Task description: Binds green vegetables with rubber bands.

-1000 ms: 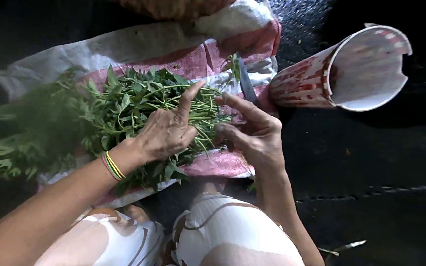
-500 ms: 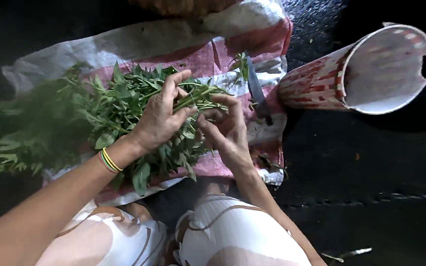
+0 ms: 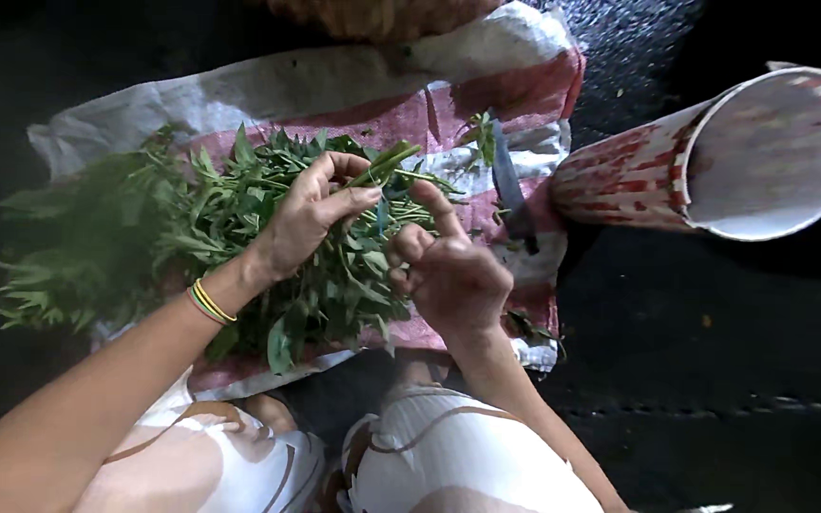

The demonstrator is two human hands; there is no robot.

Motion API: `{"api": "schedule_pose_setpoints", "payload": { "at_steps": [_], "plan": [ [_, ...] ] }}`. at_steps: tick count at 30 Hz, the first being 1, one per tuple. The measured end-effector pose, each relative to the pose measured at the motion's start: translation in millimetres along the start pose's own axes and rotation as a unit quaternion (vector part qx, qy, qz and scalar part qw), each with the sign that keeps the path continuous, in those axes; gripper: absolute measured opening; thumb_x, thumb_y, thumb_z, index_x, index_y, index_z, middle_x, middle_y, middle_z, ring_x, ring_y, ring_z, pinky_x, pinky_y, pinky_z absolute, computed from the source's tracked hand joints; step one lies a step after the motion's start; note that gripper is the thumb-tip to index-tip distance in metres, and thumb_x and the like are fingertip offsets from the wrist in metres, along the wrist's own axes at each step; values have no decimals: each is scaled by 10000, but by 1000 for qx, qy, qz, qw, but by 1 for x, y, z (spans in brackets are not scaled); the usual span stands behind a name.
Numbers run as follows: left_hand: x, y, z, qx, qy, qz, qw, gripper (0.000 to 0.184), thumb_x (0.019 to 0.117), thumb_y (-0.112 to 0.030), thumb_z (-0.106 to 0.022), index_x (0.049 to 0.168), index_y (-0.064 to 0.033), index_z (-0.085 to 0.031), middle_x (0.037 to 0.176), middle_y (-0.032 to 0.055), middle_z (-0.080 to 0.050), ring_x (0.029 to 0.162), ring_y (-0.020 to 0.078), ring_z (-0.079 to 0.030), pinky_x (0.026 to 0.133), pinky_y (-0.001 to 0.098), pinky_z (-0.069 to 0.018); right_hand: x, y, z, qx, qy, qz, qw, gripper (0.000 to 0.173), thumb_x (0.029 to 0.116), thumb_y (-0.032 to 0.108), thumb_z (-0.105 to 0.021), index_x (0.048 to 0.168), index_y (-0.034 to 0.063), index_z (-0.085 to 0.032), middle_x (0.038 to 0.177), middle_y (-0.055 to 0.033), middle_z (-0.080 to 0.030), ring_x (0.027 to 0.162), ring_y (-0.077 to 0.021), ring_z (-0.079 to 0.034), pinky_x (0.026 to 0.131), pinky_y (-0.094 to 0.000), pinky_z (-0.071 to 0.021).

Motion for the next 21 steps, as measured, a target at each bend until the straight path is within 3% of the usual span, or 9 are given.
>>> {"api": "schedule_pose_setpoints", "payload": {
  "at_steps": [3, 5, 7, 10, 12, 14, 18, 19, 21],
  "plan": [
    [-3, -8, -10, 10, 62, -23, 998, 248, 939, -66, -506, 1178, -36, -567, 858, -37, -614, 702, 30, -578, 649, 183, -502, -1, -10, 21, 284, -39, -59, 956, 682, 863, 460, -659, 1428, 103, -520, 1034, -69, -649, 713, -107, -624, 513, -193, -481],
    [-7, -10, -20, 31, 116, -46, 992, 237, 950, -59, -539, 1177, -14, -588, 920, -22, -634, 762, 31, -601, 686, 183, -517, -4, -1, 20, 349, -41, -57, 934, 691, 840, 433, -692, 1372, 14, -551, 1188, -136, -653, 741, -131, -651, 493, -205, -485],
    [-10, -12, -27, 73, 163, -71, 981, 217, 991, -61, -585, 1195, 11, -608, 995, 1, -673, 829, 26, -637, 737, 178, -548, -7, 17, 21, 272, -21, -21, 962, 757, 837, 444, -705, 1444, 42, -498, 1355, -159, -626, 731, -124, -674, 480, -207, -498],
    [-10, -11, -28, 213, 177, -112, 954, 207, 1017, -130, -598, 1180, -22, -667, 999, -6, -710, 832, 0, -660, 759, 169, -563, -10, 42, 15, 95, 44, 42, 994, 988, 834, 458, -698, 1611, 232, -131, 1569, -170, -451, 486, -61, -509, 360, -193, -395],
    [-10, -13, -30, 313, 179, -156, 920, 213, 1024, -174, -595, 1161, -51, -702, 990, -2, -727, 817, -8, -656, 752, 164, -542, -14, 43, 18, 40, 57, 51, 996, 1059, 833, 489, -695, 1624, 321, -11, 1576, -158, -448, 470, -69, -485, 379, -204, -400],
    [-10, -14, -32, 388, 188, -183, 884, 205, 1022, -177, -587, 1140, -71, -718, 979, 16, -740, 838, 20, -672, 770, 187, -534, -18, 42, 21, -4, 67, 55, 996, 1021, 864, 492, -680, 1614, 371, 2, 1556, -140, -479, 471, -68, -485, 399, -200, -419],
    [-9, -5, -36, 466, 163, -152, 856, 185, 1010, -162, -593, 1137, -103, -714, 915, 48, -734, 798, 161, -704, 738, 362, -571, -18, 42, 1, -172, 73, 61, 981, 1054, 872, 299, -732, 1572, 532, 21, 1407, -21, -602, 603, -132, -646, 467, -262, -556],
    [-8, -4, -35, 469, 136, -134, 862, 167, 1011, -158, -596, 1129, -94, -696, 902, 64, -726, 779, 190, -704, 723, 395, -576, -17, 41, -12, -248, 74, 78, 963, 1146, 826, 207, -738, 1586, 473, 78, 1342, -6, -606, 717, -148, -689, 521, -294, -608],
    [-4, -8, -26, 432, 65, -90, 895, 195, 1017, -150, -595, 1177, -66, -668, 940, 91, -722, 804, 189, -698, 749, 391, -568, -15, 40, -36, -395, 97, 133, 904, 1179, 779, 161, -720, 1634, 227, 88, 1345, -47, -595, 1055, -170, -688, 748, -341, -646]
  ]
}}
Point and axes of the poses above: each hand's wrist, its own x-axis towards the middle knuckle, its own z-axis out of the back of the hand, y = z × x, the point moved 8 cm from there along x, towards the middle knuckle
